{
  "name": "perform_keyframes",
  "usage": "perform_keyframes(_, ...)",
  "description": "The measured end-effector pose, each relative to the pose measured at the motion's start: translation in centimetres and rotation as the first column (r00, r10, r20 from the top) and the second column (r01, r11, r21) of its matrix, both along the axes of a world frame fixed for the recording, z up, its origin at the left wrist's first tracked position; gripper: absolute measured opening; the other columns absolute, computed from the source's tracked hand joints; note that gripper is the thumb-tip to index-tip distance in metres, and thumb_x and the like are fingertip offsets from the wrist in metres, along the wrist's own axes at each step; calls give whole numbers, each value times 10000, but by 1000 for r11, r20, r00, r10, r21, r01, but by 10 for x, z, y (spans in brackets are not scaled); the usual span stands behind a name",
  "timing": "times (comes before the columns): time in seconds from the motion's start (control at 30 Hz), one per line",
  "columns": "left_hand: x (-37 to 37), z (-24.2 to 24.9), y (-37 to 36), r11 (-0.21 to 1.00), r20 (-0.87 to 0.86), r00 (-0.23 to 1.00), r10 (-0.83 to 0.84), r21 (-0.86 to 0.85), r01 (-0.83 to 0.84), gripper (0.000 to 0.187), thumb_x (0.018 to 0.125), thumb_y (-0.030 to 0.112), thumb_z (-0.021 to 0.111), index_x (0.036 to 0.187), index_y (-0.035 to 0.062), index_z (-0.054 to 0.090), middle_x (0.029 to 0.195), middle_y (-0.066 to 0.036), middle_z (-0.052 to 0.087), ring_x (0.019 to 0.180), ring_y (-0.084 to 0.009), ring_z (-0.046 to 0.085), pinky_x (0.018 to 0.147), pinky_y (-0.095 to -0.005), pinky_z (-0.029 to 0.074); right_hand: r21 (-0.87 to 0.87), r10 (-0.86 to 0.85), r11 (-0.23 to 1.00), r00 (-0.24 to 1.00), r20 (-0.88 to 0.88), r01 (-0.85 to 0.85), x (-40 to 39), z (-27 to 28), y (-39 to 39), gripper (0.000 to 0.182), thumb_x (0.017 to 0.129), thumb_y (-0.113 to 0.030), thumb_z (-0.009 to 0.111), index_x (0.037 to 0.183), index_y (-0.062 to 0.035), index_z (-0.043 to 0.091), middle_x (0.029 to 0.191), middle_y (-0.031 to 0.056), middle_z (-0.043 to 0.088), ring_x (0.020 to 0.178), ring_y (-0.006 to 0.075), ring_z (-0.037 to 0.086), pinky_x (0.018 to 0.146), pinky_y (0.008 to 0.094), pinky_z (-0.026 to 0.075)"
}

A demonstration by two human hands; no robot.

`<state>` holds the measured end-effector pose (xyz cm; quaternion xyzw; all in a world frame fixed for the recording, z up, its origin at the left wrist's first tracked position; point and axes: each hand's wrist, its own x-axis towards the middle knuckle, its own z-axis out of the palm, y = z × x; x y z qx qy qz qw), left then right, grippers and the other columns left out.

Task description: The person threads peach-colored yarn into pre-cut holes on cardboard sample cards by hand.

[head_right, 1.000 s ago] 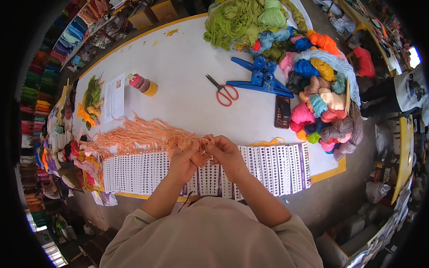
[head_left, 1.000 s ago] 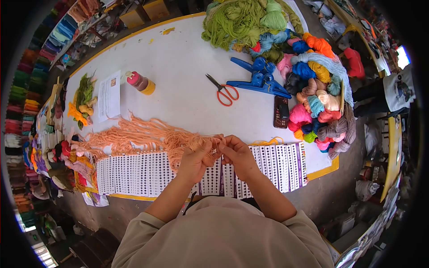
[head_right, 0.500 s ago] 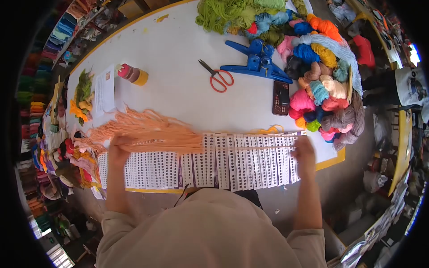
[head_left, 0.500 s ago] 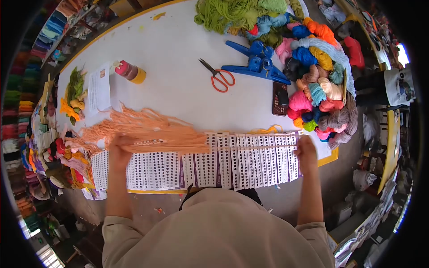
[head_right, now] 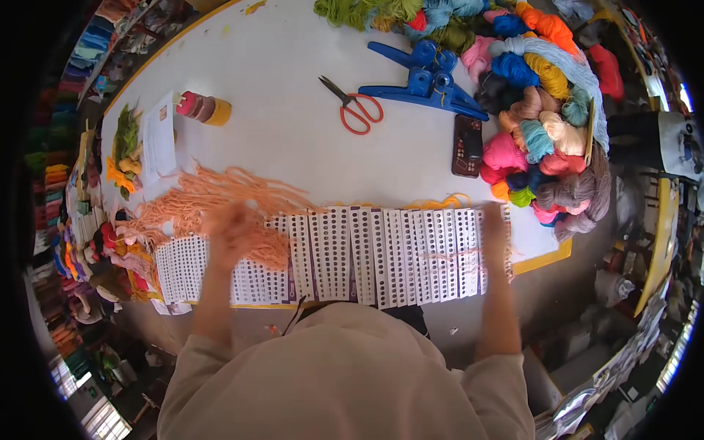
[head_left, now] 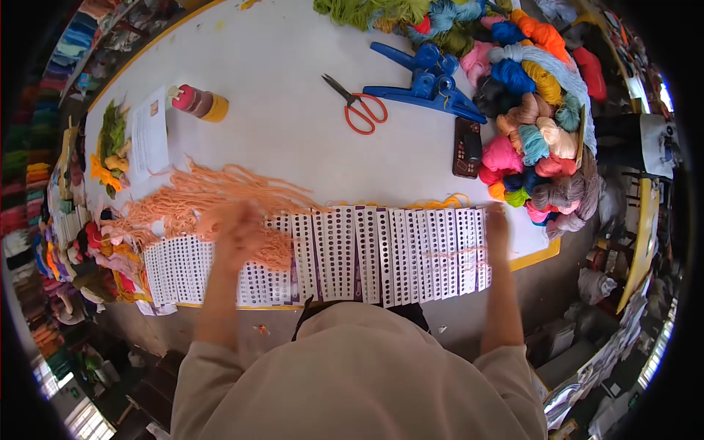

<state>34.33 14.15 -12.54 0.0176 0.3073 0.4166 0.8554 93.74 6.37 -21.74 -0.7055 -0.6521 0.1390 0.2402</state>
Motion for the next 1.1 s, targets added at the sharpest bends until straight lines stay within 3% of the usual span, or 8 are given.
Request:
perform_keyframes(0.03, 28, -27, -3, 979, -222, 975, 15, -194, -59, 192, 940, 271, 586, 974, 87, 629, 664, 74, 520, 450, 2, 294, 383, -175, 238, -372, -246, 924, 884, -397, 90, -85, 41, 30, 279, 950, -148, 474, 1173, -3, 557, 984, 141, 640, 864, 197, 607, 731, 307, 480)
perform_keyframes(0.17, 129, -84, 14, 938, -705, 626, -333, -316, 144, 188, 893, 206, 614, 932, 27, 658, 720, -20, 614, 491, -87, 495, 385, -238, 367, -535, 22, 809, 923, -383, -241, -225, 32, 72, 175, 964, -296, 469, 1011, -133, 510, 755, 180, 639, 746, 397, 625, 660, 500, 478)
perform_keyframes(0.37, 163, -102, 10, 801, -919, 165, -358, -211, 560, 177, 865, 164, 610, 785, 6, 624, 633, -28, 579, 493, -108, 516, 398, -276, 369, -570, 114, 752, 918, -381, -330, -261, -14, 78, 188, 965, -317, 461, 985, -149, 543, 769, 148, 651, 761, 388, 629, 671, 494, 486)
perform_keyframes(0.47, 162, -109, 3, 829, -941, 254, -221, -45, 557, 171, 846, 136, 619, 772, -17, 639, 545, -43, 549, 488, -111, 531, 405, -250, 376, -585, 106, 732, 906, -409, -349, -259, -6, 80, 197, 964, -326, 461, 985, -148, 543, 807, 144, 660, 794, 378, 632, 697, 486, 491)
perform_keyframes(0.53, 164, -101, 7, 933, -686, 632, -360, -246, 264, 131, 884, 118, 587, 869, 6, 653, 563, -21, 541, 467, -94, 491, 405, -251, 347, -622, 60, 706, 904, -423, -338, -259, -7, 82, 218, 959, -336, 471, 991, -132, 542, 836, 128, 670, 819, 360, 639, 719, 476, 493)
perform_keyframes(0.87, 160, -89, 18, 840, -831, 390, -396, -156, 520, 111, 899, 81, 568, 960, 31, 646, 668, -18, 569, 461, -65, 452, 374, -220, 322, -677, -151, 568, 750, -645, -468, -254, -30, 89, 239, 952, -263, 560, 1057, -50, 587, 661, 16, 582, 608, 91, 558, 570, 256, 468)
perform_keyframes(0.93, 147, -87, 14, 957, -685, 668, -291, -203, 208, 96, 887, 104, 593, 942, 42, 644, 710, -20, 590, 487, -51, 452, 374, -208, 306, -684, -251, 562, 691, -678, -466, -253, -32, 89, 264, 936, -288, 568, 1028, -46, 618, 710, 28, 640, 624, 98, 587, 580, 267, 475)
perform_keyframes(1.1, 141, -77, 9, 916, -242, 895, -374, -246, 317, 80, 891, 131, 613, 934, 65, 626, 661, 3, 530, 464, -61, 413, 386, -207, 294, -683, -343, 532, 610, -715, -501, -249, -28, 94, 259, 930, -252, 595, 1032, -15, 608, 718, 24, 635, 639, 89, 579, 578, 246, 469)
